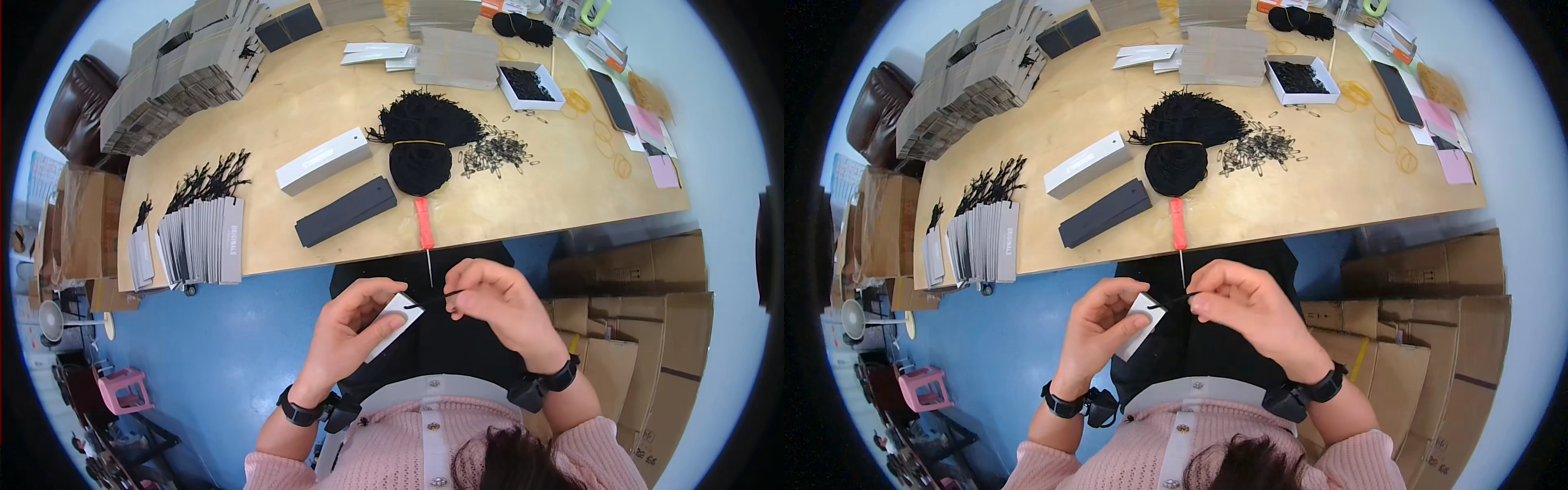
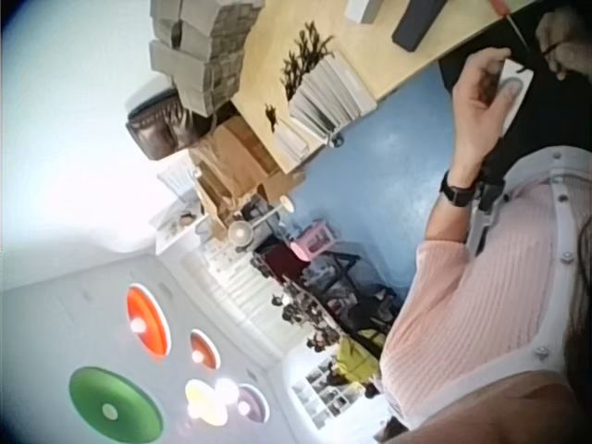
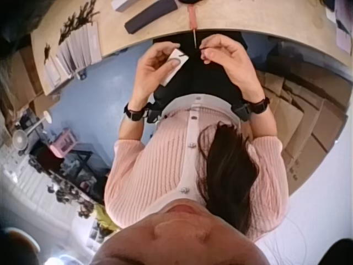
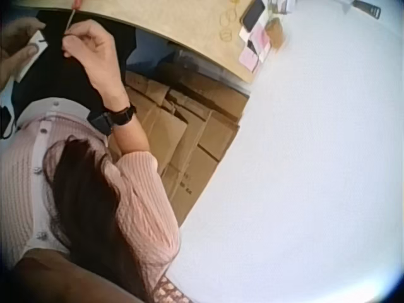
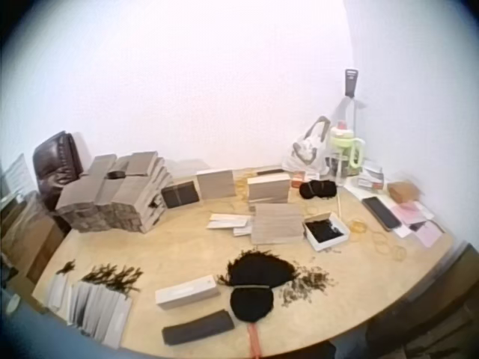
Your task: Threading black tassels through holes in cardstock tags and stacking the finished products.
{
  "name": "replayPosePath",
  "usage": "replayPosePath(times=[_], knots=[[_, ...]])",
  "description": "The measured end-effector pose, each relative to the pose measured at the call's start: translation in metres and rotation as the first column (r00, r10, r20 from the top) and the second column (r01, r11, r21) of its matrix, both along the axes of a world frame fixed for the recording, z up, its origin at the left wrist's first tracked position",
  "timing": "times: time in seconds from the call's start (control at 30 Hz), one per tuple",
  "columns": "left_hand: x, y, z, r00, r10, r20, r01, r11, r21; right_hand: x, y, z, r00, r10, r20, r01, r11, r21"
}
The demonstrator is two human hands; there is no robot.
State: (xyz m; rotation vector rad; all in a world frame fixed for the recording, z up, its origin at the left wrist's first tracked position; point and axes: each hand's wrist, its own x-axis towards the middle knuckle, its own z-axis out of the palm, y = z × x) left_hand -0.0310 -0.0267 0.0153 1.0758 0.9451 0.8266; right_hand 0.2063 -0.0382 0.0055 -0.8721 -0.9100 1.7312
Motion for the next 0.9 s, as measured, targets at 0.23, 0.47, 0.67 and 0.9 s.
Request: replayPosePath(times=[0.23,0.47,0.67,0.9], knots=[[-0.004,0.007,0.001,0.970,-0.156,-0.185,0.198,0.951,0.238,0.024,0.004,-0.002,0.915,-0.009,-0.404,-0.105,0.960,-0.259],[-0.002,-0.002,0.010,0.981,-0.137,-0.136,0.168,0.952,0.256,0.017,-0.003,-0.024,0.703,-0.127,-0.700,-0.242,0.882,-0.404],[-0.010,0.000,0.019,0.942,-0.235,-0.239,0.295,0.921,0.254,0.019,-0.004,-0.023,0.735,-0.197,-0.649,-0.144,0.890,-0.432],[-0.037,0.038,0.039,0.963,0.231,-0.142,-0.205,0.963,0.175,0.021,0.000,0.010,0.884,-0.056,-0.465,-0.062,0.970,-0.235]])
